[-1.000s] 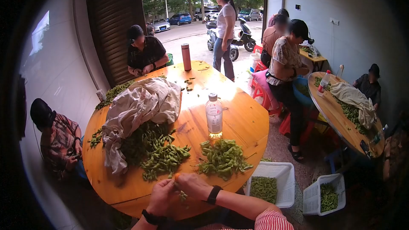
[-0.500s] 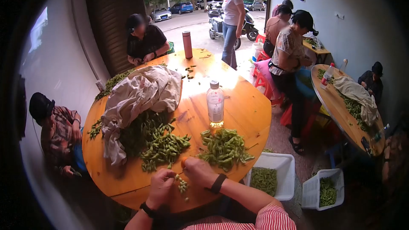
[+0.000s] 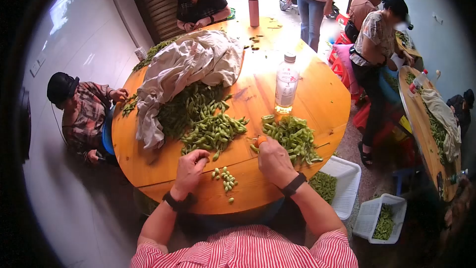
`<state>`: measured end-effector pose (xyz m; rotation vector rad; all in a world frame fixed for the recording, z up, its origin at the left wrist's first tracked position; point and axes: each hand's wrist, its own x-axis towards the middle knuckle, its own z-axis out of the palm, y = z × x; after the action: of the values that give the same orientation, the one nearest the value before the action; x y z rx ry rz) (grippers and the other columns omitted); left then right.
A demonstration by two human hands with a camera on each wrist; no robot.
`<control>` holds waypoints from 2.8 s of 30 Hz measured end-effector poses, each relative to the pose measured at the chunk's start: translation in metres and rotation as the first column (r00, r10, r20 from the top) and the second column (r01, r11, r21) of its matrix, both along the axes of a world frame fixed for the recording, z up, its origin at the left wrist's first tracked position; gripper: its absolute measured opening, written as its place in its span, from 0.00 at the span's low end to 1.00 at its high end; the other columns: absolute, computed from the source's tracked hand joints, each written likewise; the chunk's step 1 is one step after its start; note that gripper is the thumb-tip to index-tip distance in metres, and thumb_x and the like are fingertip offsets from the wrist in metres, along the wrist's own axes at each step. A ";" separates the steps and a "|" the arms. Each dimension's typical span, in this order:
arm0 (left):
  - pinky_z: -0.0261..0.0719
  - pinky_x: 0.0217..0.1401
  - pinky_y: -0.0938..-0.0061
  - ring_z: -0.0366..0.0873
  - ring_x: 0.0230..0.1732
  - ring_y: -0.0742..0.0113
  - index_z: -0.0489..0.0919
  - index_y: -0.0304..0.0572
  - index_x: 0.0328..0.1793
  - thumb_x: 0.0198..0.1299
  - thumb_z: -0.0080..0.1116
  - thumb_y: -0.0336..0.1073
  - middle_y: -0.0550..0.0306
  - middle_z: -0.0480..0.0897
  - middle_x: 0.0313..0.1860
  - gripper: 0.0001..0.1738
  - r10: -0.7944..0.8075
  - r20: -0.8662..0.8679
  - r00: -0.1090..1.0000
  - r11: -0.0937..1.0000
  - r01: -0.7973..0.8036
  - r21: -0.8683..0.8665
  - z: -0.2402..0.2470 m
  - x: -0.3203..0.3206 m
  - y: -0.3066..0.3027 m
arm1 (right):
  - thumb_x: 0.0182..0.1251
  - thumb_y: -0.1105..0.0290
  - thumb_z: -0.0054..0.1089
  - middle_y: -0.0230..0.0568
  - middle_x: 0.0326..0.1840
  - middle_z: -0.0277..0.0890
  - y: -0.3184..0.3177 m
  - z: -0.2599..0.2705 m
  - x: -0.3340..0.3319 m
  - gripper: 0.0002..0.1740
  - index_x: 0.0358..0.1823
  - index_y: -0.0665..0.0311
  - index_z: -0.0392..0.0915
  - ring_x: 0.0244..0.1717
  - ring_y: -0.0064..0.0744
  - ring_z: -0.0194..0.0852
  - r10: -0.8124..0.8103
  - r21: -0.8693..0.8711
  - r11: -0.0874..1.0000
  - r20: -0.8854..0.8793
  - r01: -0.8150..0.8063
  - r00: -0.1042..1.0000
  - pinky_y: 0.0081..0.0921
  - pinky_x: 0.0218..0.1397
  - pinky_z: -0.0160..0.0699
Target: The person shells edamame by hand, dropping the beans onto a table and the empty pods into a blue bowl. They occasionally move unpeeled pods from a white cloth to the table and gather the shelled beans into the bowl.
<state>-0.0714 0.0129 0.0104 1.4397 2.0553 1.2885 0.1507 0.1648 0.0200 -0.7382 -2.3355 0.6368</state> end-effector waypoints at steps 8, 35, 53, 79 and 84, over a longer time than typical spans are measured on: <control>0.78 0.42 0.59 0.80 0.41 0.46 0.80 0.40 0.42 0.56 0.64 0.34 0.49 0.79 0.38 0.10 -0.131 -0.393 0.910 0.975 0.048 -0.215 -0.003 -0.001 0.020 | 0.65 0.76 0.53 0.57 0.33 0.77 -0.029 -0.010 -0.013 0.11 0.46 0.69 0.81 0.36 0.56 0.80 0.171 -0.100 0.981 0.045 -0.165 0.984 0.42 0.41 0.79; 0.77 0.33 0.80 0.79 0.30 0.78 0.81 0.29 0.41 0.62 0.63 0.26 0.59 0.84 0.31 0.05 -0.154 0.171 0.973 0.988 0.155 0.011 0.005 0.040 0.001 | 0.66 0.71 0.54 0.65 0.31 0.78 -0.044 -0.002 -0.029 0.12 0.43 0.73 0.77 0.37 0.63 0.80 0.215 -0.266 0.942 0.013 -0.204 0.977 0.49 0.39 0.78; 0.76 0.33 0.66 0.80 0.30 0.54 0.79 0.31 0.36 0.58 0.63 0.25 0.45 0.79 0.29 0.04 -0.142 -0.070 0.987 0.985 0.148 0.091 0.013 0.052 -0.002 | 0.66 0.71 0.52 0.62 0.32 0.76 -0.047 -0.006 -0.036 0.08 0.36 0.71 0.73 0.40 0.63 0.78 0.242 -0.297 0.930 0.053 -0.216 0.969 0.49 0.39 0.75; 0.77 0.32 0.79 0.79 0.28 0.73 0.81 0.32 0.40 0.64 0.66 0.33 0.58 0.83 0.31 0.09 -0.200 0.057 0.978 0.977 0.196 0.081 0.005 0.038 -0.005 | 0.66 0.68 0.56 0.58 0.28 0.77 -0.040 -0.003 -0.028 0.11 0.39 0.70 0.77 0.29 0.50 0.78 0.278 -0.445 0.833 -0.176 -0.329 0.944 0.38 0.34 0.75; 0.75 0.29 0.80 0.77 0.25 0.75 0.79 0.33 0.40 0.69 0.60 0.34 0.60 0.80 0.25 0.09 -0.114 0.523 0.845 0.993 0.118 0.025 0.016 0.048 -0.007 | 0.67 0.68 0.57 0.56 0.27 0.77 -0.041 -0.001 -0.030 0.10 0.40 0.69 0.78 0.27 0.47 0.77 0.283 -0.444 0.822 -0.225 -0.357 0.932 0.35 0.33 0.75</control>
<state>-0.0234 0.0055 0.0264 1.0329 1.5817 1.4242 0.1203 0.1241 0.0189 -0.4729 -2.1928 1.4119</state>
